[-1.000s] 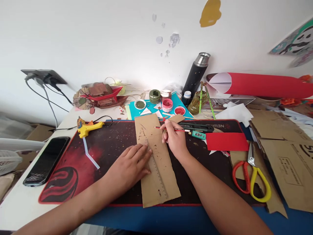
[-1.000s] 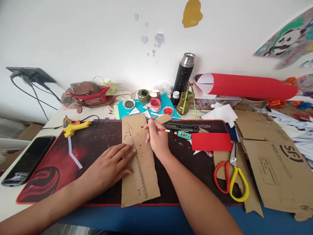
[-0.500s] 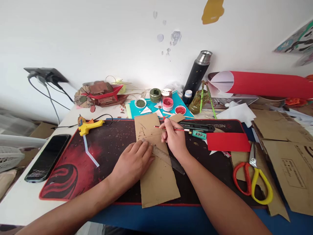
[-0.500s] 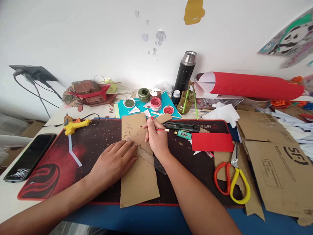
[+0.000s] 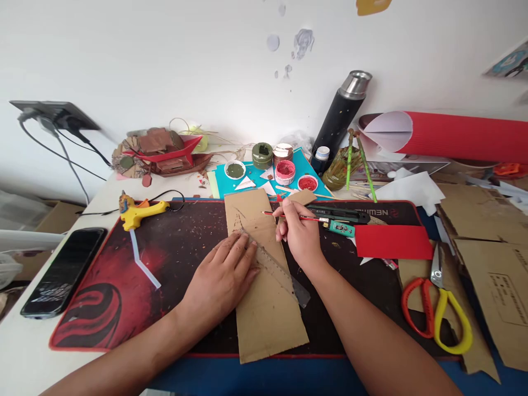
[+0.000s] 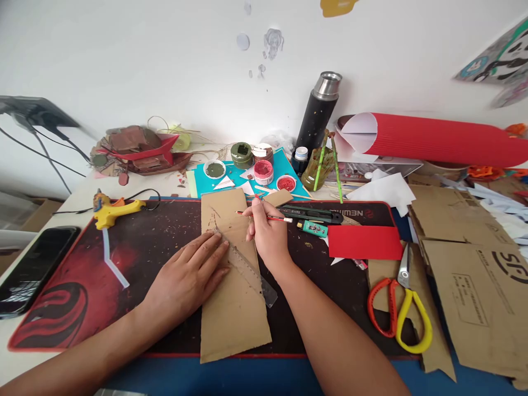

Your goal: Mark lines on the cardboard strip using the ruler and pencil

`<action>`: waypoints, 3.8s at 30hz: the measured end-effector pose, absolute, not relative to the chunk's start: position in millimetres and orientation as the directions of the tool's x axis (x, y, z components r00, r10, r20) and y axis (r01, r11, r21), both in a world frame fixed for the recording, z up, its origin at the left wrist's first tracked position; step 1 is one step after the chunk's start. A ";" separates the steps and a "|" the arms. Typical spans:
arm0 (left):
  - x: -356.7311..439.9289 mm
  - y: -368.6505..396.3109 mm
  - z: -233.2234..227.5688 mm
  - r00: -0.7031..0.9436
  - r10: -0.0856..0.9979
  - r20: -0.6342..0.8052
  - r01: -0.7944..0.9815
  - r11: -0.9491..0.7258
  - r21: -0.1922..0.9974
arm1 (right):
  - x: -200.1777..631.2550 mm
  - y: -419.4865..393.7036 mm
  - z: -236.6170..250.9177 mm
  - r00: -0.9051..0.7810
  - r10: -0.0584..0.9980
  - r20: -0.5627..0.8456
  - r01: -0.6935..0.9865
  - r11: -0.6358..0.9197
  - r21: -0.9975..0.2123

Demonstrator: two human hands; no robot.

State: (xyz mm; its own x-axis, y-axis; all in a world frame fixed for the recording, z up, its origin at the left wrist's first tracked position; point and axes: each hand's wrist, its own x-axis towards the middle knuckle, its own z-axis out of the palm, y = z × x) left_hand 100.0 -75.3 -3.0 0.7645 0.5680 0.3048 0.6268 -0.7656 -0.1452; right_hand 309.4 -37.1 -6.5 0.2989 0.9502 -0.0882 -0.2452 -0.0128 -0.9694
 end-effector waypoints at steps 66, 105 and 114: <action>89.5 -68.5 -21.7 0.726 0.647 0.233 0.623 -0.762 0.173 | 308.0 -39.6 -7.6 0.249 0.965 -0.081 -0.158 -0.043 -0.987; 91.3 -67.9 -17.2 0.712 0.655 0.253 0.617 -0.756 0.219 | 306.7 -39.2 -13.5 0.231 0.973 -0.015 -0.144 0.019 -0.989; 93.3 -67.2 -14.9 0.711 0.656 0.255 0.622 -0.755 0.209 | 307.2 -38.7 -14.3 0.232 0.972 -0.027 -0.138 0.005 -0.990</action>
State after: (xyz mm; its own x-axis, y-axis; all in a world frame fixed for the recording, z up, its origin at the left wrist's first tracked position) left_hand 93.3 -67.2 -14.9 0.7108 0.6555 0.2552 0.6215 -0.7551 0.2086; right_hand 307.2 -38.7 -14.3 0.2319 0.9724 -0.0272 -0.1381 0.0052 -0.9904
